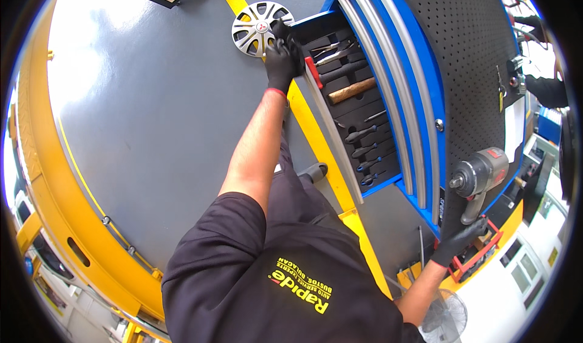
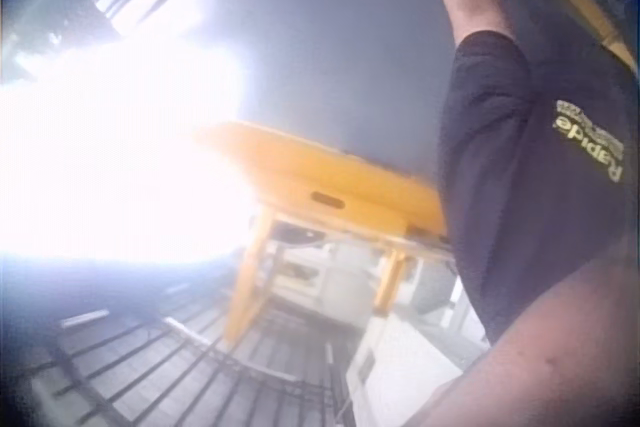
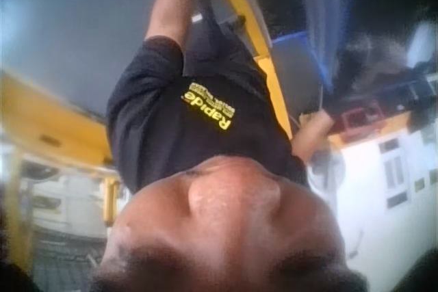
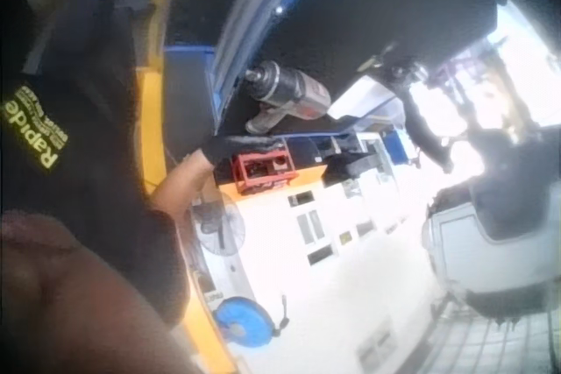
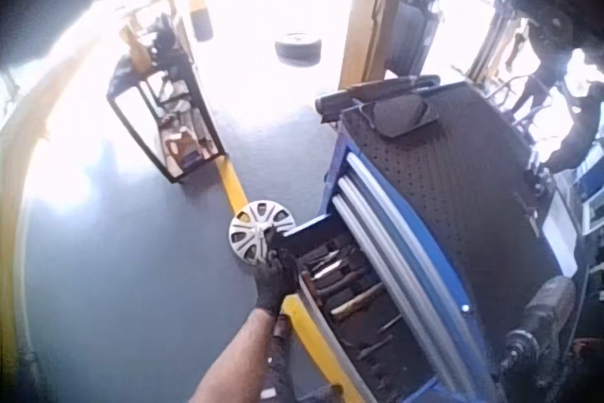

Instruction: The person removes a brake rotor from a car's wheel hub and then organizes tools in a toolbox. The person uses a socket wrench to loosen bolts on the rotor, removes the rotor, and places it aside. Later, the person opens a toolbox drawer, arranges sockets and wrenches, and closes the drawer.

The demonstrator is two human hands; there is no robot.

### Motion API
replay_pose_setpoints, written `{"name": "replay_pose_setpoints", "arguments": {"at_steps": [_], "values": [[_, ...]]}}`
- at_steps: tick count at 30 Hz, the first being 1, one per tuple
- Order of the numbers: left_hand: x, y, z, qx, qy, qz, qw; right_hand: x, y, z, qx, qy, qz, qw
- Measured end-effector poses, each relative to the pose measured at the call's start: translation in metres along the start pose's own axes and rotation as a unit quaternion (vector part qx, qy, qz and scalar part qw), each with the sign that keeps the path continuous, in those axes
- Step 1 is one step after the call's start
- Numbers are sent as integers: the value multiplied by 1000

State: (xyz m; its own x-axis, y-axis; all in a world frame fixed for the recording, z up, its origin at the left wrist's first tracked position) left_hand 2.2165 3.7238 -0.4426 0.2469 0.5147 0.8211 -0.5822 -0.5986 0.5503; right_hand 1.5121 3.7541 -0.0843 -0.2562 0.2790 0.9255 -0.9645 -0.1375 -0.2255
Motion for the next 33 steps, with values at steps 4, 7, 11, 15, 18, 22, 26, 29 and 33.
{"name": "replay_pose_setpoints", "arguments": {"at_steps": [4, 7, 11, 15, 18, 22, 26, 29, 33], "values": [[23, -37, 89, 136, 29, -392, 909, 7, -49, 1, 119, 66, -51, 989], [50, 0, 90, 86, -36, -277, 956, 2, -60, 10, 44, 50, 13, 998], [30, 103, -35, -9, -92, 90, 992, -1, -66, 20, 24, 43, -8, 999], [-17, 99, -10, 145, -164, 74, 973, -9, -18, 16, -201, 50, 278, 938], [-35, 98, 40, 147, -153, 115, 970, -9, 4, 5, -267, 63, 313, 909], [-26, 99, 36, 186, -101, 104, 972, 9, -25, 2, 4, 79, -24, 997], [-7, 96, 20, 175, -22, 137, 975, 5, 10, -11, -130, 109, 223, 960], [-9, 85, 9, 94, -16, 207, 974, 2, 1, -12, -69, 79, 143, 984], [-6, 80, -108, 34, -7, 287, 957, -1, -6, -12, -36, 52, 90, 994]]}}
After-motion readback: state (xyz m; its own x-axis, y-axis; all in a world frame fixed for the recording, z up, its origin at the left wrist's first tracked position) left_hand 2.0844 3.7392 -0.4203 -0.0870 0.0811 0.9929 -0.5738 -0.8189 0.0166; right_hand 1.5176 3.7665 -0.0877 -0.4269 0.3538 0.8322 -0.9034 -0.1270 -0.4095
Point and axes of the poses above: each hand's wrist, its own z-axis towards the middle knuckle, its own x-axis out of the back of the hand, y = z × x, the point moved 8 cm from there along z, towards the middle knuckle, and after that the axes turned 15 degrees about z, right-handed, at the moved point
